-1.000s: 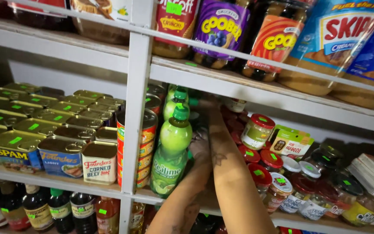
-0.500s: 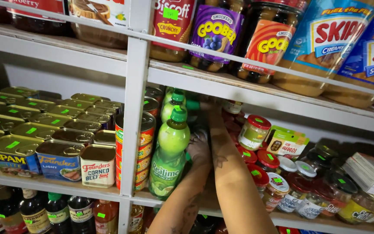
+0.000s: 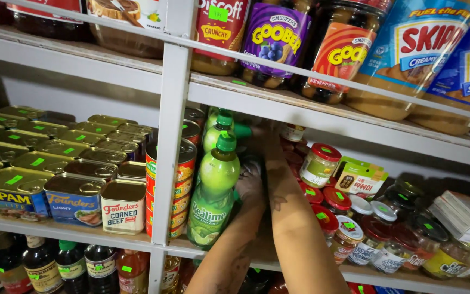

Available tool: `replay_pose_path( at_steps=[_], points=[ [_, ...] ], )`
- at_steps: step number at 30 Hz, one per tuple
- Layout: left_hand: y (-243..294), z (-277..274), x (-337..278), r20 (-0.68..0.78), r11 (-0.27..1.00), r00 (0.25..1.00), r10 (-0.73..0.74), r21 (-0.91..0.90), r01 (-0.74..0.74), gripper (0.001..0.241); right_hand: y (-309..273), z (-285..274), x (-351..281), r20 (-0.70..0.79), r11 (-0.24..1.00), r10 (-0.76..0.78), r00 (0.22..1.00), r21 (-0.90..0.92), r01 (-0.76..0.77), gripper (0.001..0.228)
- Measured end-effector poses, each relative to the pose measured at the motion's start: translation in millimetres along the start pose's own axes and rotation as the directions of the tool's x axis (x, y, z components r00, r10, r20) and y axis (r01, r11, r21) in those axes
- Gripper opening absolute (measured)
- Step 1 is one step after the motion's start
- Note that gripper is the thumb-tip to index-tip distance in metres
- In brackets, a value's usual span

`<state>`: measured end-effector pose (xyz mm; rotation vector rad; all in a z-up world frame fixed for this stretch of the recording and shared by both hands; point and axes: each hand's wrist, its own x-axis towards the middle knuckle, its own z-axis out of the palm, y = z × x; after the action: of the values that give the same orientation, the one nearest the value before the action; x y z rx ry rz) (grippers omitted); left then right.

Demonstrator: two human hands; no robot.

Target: Picking various food items from grocery store shelves and placing them into a shopping basket.

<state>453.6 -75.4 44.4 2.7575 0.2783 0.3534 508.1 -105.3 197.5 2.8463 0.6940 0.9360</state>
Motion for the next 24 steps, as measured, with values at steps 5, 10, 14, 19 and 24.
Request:
replay_pose_path(
  at_steps=[5,10,14,19,24],
  points=[
    [1.0,19.1,5.9,-0.202,0.996,0.979,0.023,0.089,-0.005,0.052,1.6,0.9,-8.2,-0.099,0.998,0.011,0.995,0.067,-0.005,0.070],
    [1.0,5.9,5.1,-0.016,0.999,1.000,0.003,0.034,-0.003,0.047,-22.4,-5.2,-22.2,-0.172,0.996,0.088,0.981,0.025,-0.085,0.077],
    [0.1,28.0,19.9,-0.089,0.999,0.996,0.014,0.051,-0.010,0.052,-13.8,23.7,-29.6,-0.378,1.000,-0.014,0.926,0.019,0.023,0.088],
    [1.0,16.8,10.8,-0.066,0.998,0.998,0.011,0.055,-0.007,0.050,-4.3,47.0,-30.5,-0.444,0.996,-0.083,0.892,-0.023,0.081,0.093],
    [3.8,14.9,9.5,-0.102,0.998,0.994,-0.046,0.041,0.050,0.061,-1.2,52.4,-32.1,-0.527,0.984,-0.164,0.834,-0.149,0.100,0.073]
  ],
)
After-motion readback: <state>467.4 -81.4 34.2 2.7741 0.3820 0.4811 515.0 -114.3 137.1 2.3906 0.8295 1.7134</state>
